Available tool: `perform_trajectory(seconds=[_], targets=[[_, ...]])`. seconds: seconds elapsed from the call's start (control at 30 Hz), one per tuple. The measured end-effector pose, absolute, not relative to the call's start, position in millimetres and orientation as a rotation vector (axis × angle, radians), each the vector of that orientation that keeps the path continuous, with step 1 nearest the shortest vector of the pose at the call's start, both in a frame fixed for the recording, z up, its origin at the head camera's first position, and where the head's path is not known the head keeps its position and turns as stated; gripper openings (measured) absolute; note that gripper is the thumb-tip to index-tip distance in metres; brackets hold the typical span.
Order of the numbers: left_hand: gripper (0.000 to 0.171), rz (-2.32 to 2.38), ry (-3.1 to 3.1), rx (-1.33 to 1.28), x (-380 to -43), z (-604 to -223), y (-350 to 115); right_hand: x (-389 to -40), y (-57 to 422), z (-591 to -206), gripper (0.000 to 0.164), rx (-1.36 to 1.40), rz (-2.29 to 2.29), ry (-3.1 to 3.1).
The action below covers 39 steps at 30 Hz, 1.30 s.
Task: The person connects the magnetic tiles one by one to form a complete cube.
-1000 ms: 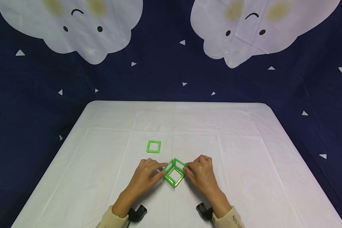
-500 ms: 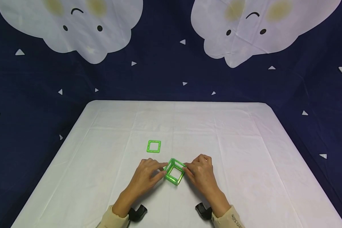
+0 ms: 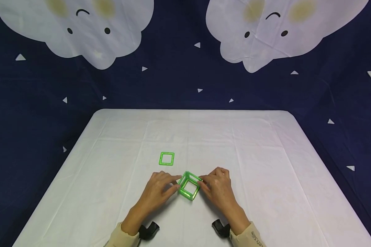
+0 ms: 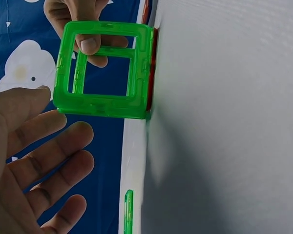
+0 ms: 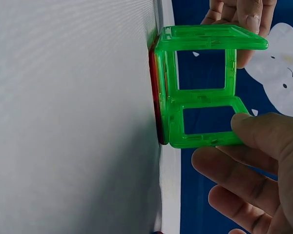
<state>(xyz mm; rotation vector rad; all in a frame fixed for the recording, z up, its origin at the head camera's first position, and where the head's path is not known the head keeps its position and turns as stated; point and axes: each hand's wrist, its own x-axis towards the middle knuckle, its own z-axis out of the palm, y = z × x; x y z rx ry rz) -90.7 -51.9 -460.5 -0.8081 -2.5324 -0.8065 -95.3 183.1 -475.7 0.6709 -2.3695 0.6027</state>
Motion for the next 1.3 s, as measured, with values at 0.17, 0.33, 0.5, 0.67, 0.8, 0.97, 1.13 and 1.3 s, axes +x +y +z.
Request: perform_trajectory(seconds=[0.17,0.33,0.5,0.67,0.8,0.97,1.13,1.3], targets=[[0.025,-0.808,-2.532,-0.801,-92.3,-458.7,-53.4,-96.9,184.0,-475.6,0.017,0.683,0.614,-2.359],[0.024,-0.823,-2.538,-0.806,-93.5,-457.7,-53.9,-97.9,184.9,-474.8,0.016,0.689,0.616,-2.36],[0.024,-0.802,-2.538,-0.817,-95.5,-456.0,-53.1,-98.8,185.3,-474.2,0.015,0.694,0.627,-2.358],[0.024,-0.776,-2.537,-0.819,-99.9,-453.0,-51.9,-99.4,185.8,-473.5,0.015,0.694,0.64,-2.371],[0.024,-0.772,-2.534,-0.827,-102.7,-452.2,-51.9,-100.6,186.3,-473.1,0.014,0.699,0.654,-2.389],[0.031,-0.824,-2.561,-0.869,-104.1,-451.6,-54.6,-103.4,185.8,-472.9,0.013,0.711,0.653,-2.409],[0.047,-0.922,-2.653,-0.967,-105.9,-452.6,-58.2,-106.1,185.2,-472.3,0.014,0.737,0.645,-2.427],[0.058,-0.976,-2.709,-1.06,-107.7,-453.9,-60.6,-108.8,184.1,-473.3,0.016,0.768,0.648,-2.429]])
